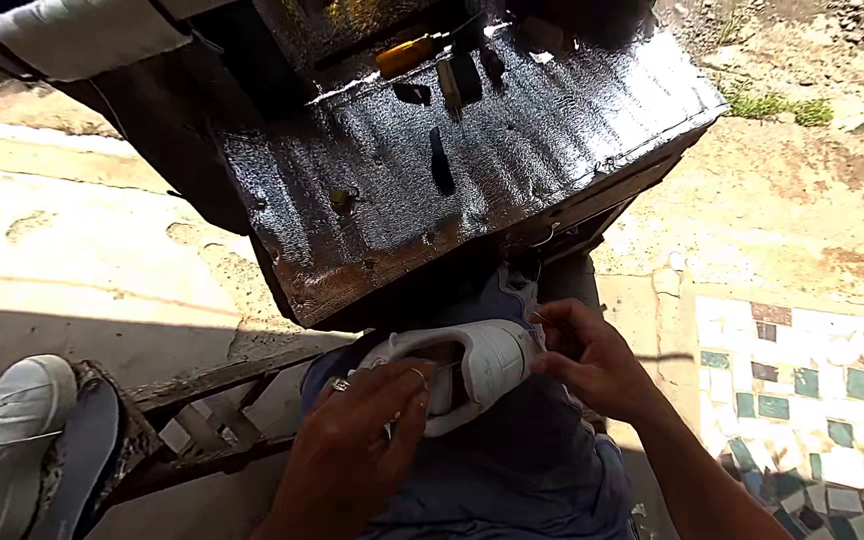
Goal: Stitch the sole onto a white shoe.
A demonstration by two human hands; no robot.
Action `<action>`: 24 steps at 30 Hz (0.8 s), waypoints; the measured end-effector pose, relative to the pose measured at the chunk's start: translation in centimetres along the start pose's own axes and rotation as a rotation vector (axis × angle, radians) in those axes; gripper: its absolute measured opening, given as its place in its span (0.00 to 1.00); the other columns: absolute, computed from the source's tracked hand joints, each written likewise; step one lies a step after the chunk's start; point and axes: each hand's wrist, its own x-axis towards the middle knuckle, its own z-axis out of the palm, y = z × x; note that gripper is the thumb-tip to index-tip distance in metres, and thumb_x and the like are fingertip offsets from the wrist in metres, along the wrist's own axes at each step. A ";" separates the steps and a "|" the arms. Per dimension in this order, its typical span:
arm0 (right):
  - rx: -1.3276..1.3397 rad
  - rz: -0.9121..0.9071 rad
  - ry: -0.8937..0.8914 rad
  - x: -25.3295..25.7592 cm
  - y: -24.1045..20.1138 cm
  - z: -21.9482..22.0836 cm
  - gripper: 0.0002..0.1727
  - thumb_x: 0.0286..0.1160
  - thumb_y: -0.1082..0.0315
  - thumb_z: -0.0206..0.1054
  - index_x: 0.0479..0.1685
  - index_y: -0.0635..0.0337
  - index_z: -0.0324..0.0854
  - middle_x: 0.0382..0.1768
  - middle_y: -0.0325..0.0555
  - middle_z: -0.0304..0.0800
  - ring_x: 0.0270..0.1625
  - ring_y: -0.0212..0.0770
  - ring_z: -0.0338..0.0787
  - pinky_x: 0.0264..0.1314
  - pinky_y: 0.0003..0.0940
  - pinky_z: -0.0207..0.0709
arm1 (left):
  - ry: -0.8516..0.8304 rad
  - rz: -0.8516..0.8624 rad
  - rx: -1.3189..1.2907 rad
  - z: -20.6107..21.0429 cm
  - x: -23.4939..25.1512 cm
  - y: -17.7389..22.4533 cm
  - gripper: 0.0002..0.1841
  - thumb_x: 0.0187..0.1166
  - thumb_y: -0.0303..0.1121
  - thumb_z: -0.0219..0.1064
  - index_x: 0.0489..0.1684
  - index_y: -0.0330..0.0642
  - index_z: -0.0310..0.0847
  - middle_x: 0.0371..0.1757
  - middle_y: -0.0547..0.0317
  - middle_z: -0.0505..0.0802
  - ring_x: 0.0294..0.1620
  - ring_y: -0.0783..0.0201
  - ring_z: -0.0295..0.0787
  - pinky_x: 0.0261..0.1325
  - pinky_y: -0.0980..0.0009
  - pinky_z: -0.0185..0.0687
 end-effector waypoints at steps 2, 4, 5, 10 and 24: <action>-0.383 -0.003 0.044 -0.2 -0.6 1.0 0.45 0.58 0.25 0.73 0.61 0.56 0.83 0.36 0.33 0.80 0.31 0.25 0.75 0.33 0.25 0.74 | 0.015 0.031 0.352 1.3 0.4 0.7 0.18 0.86 0.38 0.56 0.55 0.44 0.93 0.49 0.52 0.96 0.48 0.50 0.92 0.49 0.50 0.82; -0.559 -0.049 0.123 -0.1 -0.9 1.8 0.46 0.55 0.20 0.69 0.54 0.56 0.86 0.33 0.36 0.81 0.27 0.30 0.74 0.27 0.29 0.72 | -0.012 0.075 0.458 1.8 0.1 0.8 0.18 0.85 0.39 0.53 0.40 0.42 0.91 0.34 0.51 0.91 0.38 0.47 0.88 0.42 0.50 0.79; -0.599 -0.064 0.155 -0.1 -1.0 2.0 0.44 0.56 0.20 0.69 0.50 0.54 0.87 0.32 0.36 0.80 0.26 0.30 0.74 0.25 0.30 0.70 | -0.037 0.088 0.478 1.5 -0.4 0.8 0.19 0.85 0.41 0.51 0.32 0.43 0.87 0.29 0.52 0.88 0.34 0.49 0.86 0.39 0.52 0.76; -0.669 -0.121 0.195 0.1 -1.5 2.4 0.38 0.64 0.24 0.67 0.40 0.54 0.88 0.26 0.36 0.82 0.23 0.30 0.75 0.24 0.29 0.69 | -0.122 0.137 0.485 -0.4 -3.8 -0.3 0.27 0.90 0.48 0.48 0.14 0.46 0.70 0.15 0.56 0.78 0.21 0.54 0.77 0.28 0.58 0.67; -0.318 0.023 0.036 0.0 -1.4 1.3 0.25 0.71 0.40 0.75 0.47 0.54 0.88 0.28 0.28 0.82 0.27 0.21 0.76 0.30 0.19 0.73 | -0.029 -0.007 -0.057 -0.2 -5.1 -0.7 0.21 0.92 0.47 0.53 0.31 0.44 0.83 0.29 0.60 0.86 0.32 0.68 0.81 0.38 0.71 0.76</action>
